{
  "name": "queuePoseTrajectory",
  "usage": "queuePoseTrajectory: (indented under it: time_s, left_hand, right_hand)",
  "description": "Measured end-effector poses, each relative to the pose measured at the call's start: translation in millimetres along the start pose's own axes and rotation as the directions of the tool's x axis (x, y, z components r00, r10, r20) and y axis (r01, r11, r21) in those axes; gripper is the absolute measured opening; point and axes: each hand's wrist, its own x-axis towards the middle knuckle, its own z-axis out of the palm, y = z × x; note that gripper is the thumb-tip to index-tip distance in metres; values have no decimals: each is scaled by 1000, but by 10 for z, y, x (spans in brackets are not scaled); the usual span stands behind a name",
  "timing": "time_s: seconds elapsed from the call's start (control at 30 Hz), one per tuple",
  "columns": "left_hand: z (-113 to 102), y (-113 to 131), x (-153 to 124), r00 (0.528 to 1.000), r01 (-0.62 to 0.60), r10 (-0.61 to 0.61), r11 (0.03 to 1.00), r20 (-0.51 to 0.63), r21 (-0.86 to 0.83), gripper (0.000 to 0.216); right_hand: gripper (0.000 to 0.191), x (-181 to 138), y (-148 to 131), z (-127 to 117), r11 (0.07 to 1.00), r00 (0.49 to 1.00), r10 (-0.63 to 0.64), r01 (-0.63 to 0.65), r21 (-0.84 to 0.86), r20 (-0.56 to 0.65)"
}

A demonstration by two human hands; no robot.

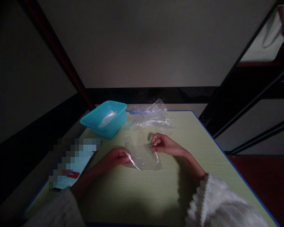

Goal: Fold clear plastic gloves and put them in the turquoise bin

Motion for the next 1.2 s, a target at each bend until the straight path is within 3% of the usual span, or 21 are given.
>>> queuePoseTrajectory:
  time_s: [0.3,0.53,0.77,0.97,1.2]
  left_hand:
    - [126,80,-28,990,25,-24,1000,-140,1,26]
    - [172,49,11,957,-3,19,999,-290,53,21]
    - [165,65,42,924,-15,61,992,-377,124,17]
    - [184,78,62,909,-21,79,989,-410,144,16]
    - [177,80,82,891,-8,75,989,-448,151,16]
  right_hand:
    - [26,-96,-104,-2,992,994,-97,101,-82,54]
    - [24,-32,-28,-4,981,973,-145,118,-153,-179]
    - [27,50,116,41,983,941,-132,83,-166,-312]
    - [33,107,176,37,988,924,-100,49,-144,-369]
    - [41,21,92,7,994,940,-23,-15,-110,-339]
